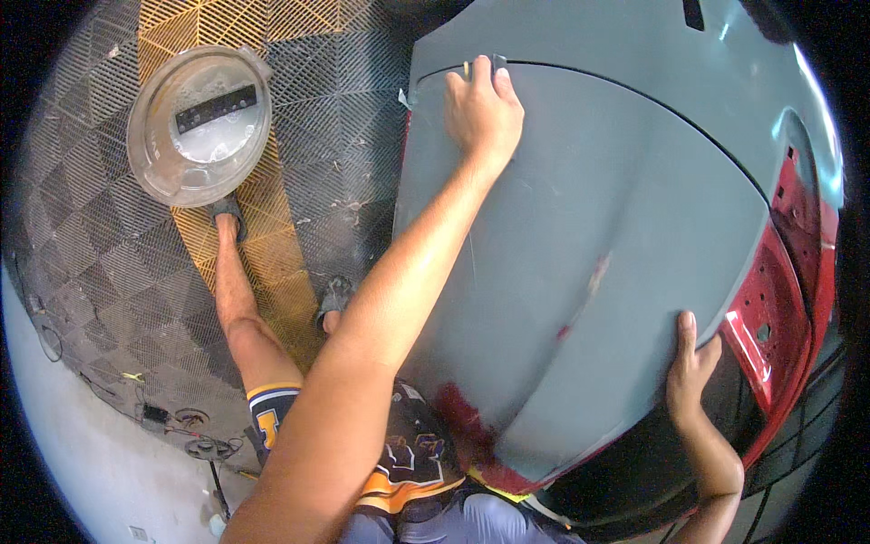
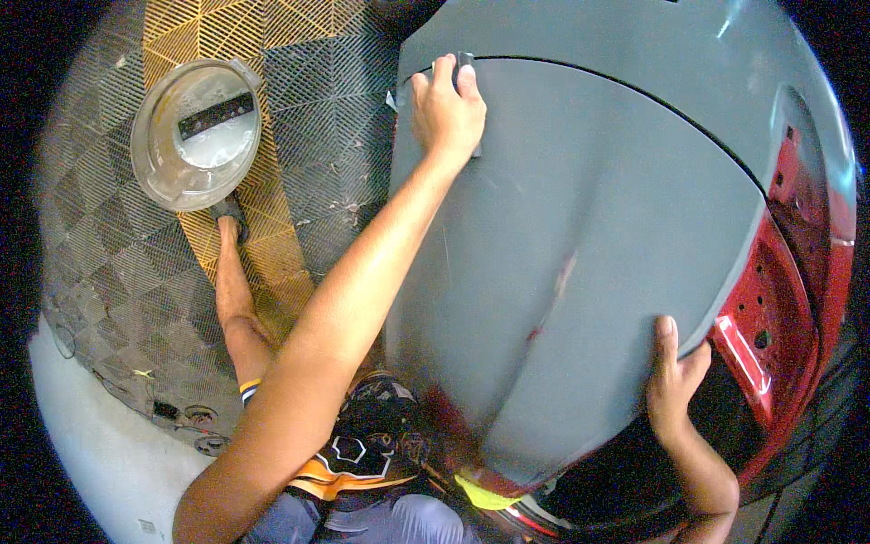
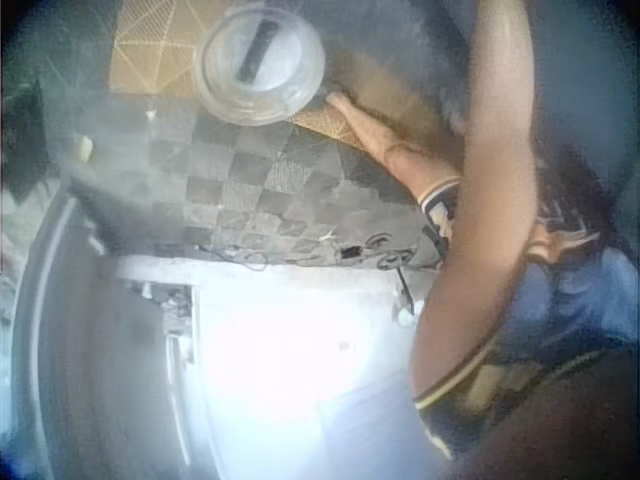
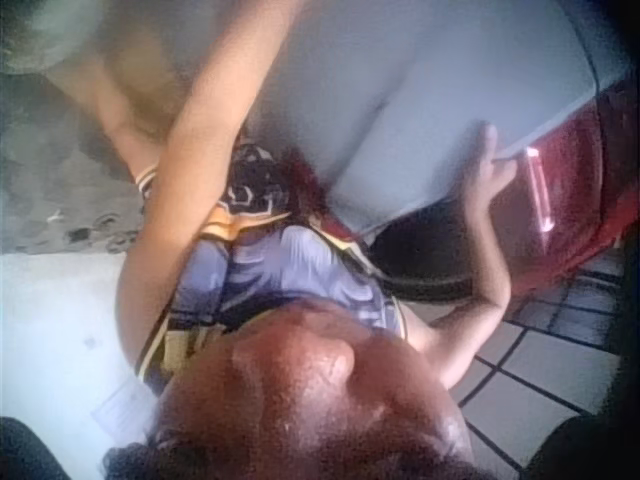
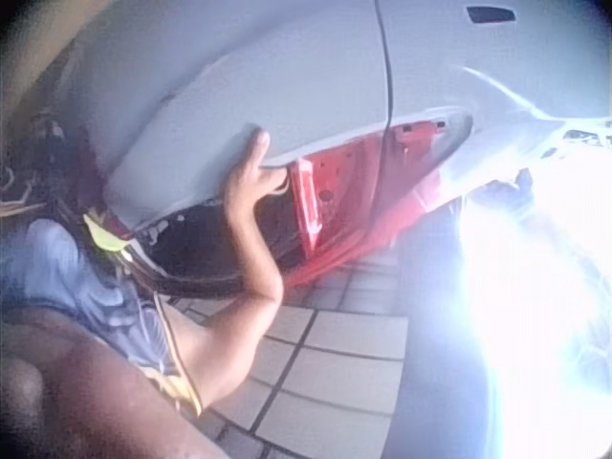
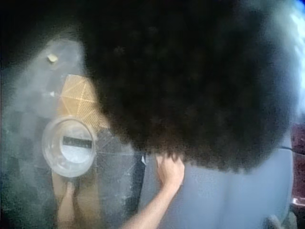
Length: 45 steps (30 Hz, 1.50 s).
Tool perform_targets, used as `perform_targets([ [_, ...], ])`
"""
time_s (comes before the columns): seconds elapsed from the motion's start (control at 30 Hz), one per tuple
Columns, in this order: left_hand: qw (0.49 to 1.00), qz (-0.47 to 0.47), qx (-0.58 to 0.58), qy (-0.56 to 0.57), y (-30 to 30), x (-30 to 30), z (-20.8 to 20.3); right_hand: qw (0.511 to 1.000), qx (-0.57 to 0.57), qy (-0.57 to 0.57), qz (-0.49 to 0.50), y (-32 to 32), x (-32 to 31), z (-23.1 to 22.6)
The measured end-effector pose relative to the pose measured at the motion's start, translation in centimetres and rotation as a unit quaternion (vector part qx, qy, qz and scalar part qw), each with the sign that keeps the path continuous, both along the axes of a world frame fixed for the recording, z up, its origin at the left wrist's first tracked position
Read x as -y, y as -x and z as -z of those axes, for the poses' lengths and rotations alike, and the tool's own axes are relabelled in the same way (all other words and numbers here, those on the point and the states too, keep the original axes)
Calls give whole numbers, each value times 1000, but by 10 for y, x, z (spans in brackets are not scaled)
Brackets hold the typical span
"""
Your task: The person sands the front fender of a red car using a blue sanding block. They repeatedly dip the block into a bucket of water and continue sanding the surface, moving around the fender to cover different areas.
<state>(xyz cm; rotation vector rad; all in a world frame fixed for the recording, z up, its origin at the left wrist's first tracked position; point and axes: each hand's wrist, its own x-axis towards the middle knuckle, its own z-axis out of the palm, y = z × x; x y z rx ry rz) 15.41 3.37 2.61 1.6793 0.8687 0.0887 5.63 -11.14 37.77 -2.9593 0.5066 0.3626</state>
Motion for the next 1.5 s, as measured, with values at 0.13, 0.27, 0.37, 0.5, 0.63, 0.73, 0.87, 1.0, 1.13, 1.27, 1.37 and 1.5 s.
perform_targets([
  [0.13, 974, 20, 226, -23, 8, 23, -100, 1000, 19, 16, -5, -3, -4, 3],
  [0.27, 986, 11, 161, -44, 5, 24, -36, 1000, 28, 7, -4, 4, -2, 1],
  [0.37, 994, 32, -75, 76, 21, 7, 48, 1000, 16, 19, -6, 4, 4, -3],
  [0.5, 973, -6, 226, -46, 20, 21, -38, 1000, 18, 6, 19, 7, 8, -1],
  [0.63, 965, 34, 256, -49, 14, 22, -51, 999, 31, -19, 36, 12, 7, 0],
  [0.73, 998, 28, 26, 56, 30, -14, 57, 999, 35, -39, -2, 0, -15, 4],
  [0.87, 969, 107, 191, 117, 86, -55, 12, 998, 19, -55, 24, 0, -2, 7],
  [1.0, 937, 147, 294, 116, 134, -126, -79, 998, 18, -42, 36, 7, 5, 9],
  [1.13, 916, 213, 334, 61, 147, -215, -147, 998, 13, -64, -3, -8, -3, 15],
  [1.27, 891, 248, 379, 0, 152, -285, -208, 1000, 13, 21, -9, -7, 2, 16],
  [1.37, 867, 287, 406, -45, 157, -324, -246, 998, 33, 49, -18, -4, 11, 18],
  [1.5, 842, 391, 323, -183, 166, -354, -256, 995, 61, 79, -15, 16, 25, 19],
])
